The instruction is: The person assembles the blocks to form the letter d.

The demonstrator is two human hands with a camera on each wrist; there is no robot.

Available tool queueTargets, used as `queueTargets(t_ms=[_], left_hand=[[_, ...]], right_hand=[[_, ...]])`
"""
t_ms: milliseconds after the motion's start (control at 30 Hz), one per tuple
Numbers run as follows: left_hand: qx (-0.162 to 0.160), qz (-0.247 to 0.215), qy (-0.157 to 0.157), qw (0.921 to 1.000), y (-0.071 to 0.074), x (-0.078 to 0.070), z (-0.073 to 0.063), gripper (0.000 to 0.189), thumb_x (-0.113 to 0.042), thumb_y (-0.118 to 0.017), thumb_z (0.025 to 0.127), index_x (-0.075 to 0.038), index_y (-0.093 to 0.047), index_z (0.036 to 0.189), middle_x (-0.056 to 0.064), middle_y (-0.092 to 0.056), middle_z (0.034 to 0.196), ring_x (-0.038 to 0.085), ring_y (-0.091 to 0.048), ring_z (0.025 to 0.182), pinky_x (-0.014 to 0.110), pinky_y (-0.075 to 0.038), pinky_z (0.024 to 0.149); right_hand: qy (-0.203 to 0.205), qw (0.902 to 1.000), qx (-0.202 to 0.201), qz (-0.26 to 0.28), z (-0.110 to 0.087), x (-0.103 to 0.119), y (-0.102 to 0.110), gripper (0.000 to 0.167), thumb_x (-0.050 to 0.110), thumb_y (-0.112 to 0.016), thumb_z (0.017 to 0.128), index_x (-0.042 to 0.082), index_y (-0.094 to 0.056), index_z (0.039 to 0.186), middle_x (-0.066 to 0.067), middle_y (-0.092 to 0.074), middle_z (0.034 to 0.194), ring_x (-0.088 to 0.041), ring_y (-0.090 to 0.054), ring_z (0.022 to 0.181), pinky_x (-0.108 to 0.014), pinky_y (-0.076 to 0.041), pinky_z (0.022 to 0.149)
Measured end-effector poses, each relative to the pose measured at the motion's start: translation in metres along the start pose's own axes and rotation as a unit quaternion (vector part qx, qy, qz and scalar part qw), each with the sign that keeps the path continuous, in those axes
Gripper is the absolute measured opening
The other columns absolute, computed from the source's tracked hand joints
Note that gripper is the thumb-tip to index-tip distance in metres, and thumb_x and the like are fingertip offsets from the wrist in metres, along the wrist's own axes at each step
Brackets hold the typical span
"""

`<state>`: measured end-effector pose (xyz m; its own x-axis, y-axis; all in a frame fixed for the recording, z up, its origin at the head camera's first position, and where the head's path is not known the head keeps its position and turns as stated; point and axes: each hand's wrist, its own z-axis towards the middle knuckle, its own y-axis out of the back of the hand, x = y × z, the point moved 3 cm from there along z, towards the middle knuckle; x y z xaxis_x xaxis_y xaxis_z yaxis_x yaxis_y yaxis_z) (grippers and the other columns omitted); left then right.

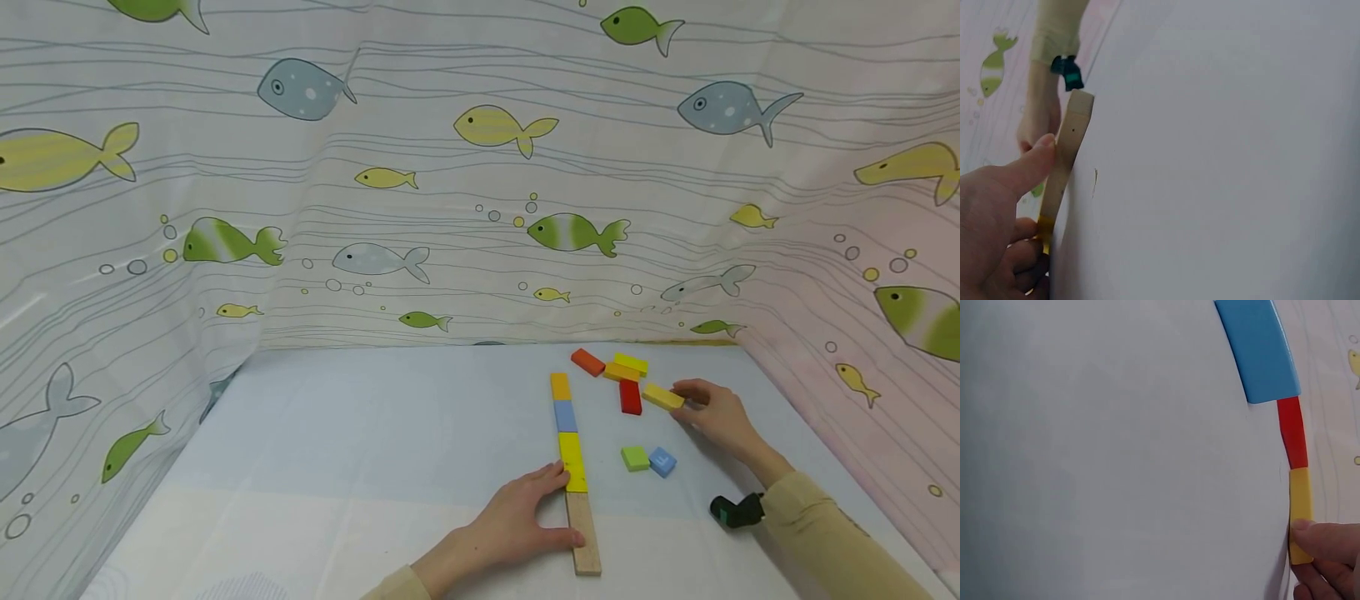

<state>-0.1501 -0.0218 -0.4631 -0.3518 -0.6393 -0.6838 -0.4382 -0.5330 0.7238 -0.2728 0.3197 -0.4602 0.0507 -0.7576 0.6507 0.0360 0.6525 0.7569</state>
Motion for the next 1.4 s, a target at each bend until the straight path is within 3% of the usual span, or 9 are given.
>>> queueTargets(t_ms=[400, 833, 1400], left_hand=[[0.0, 0.002, -0.001, 1.0, 0.001, -0.001, 0.0, 0.081, -0.063, -0.071, 0.083, -0.023, -0.048, 0.149, -0.009, -0.039, 0.158, 0.018, -0.04, 0.144, 0.046, -0.039, 0.114], [0.002, 0.003, -0.004, 1.0, 0.001, -0.001, -0.001, 0.081, -0.062, -0.07, 0.083, -0.022, -0.048, 0.149, -0.009, -0.039, 0.158, 0.017, -0.04, 0.145, 0.044, -0.039, 0.115], [0.005, -0.001, 0.003, 1.0, 0.001, -0.002, -0.001, 0.081, -0.062, -0.07, 0.083, -0.023, -0.048, 0.15, -0.009, -0.038, 0.159, 0.017, -0.039, 0.145, 0.045, -0.038, 0.115]], right_hand=[[0.0, 0.9998, -0.018, 0.001, -0.003, 0.003, 0.001, 0.049, 0.011, -0.073, 0.089, -0.003, -0.056, 0.133, -0.028, -0.061, 0.13, -0.045, -0.057, 0.117, -0.058, -0.049, 0.1], [-0.022, 0.9991, -0.016, 0.033, -0.005, 0.002, 0.003, 0.05, 0.011, -0.072, 0.09, -0.002, -0.056, 0.136, -0.027, -0.059, 0.134, -0.045, -0.054, 0.123, -0.058, -0.047, 0.103], [0.012, 0.9993, -0.009, 0.036, 0.001, 0.02, 0.003, 0.047, 0.011, -0.07, 0.092, 0.002, -0.057, 0.137, -0.025, -0.059, 0.135, -0.046, -0.053, 0.125, -0.057, -0.048, 0.103]])
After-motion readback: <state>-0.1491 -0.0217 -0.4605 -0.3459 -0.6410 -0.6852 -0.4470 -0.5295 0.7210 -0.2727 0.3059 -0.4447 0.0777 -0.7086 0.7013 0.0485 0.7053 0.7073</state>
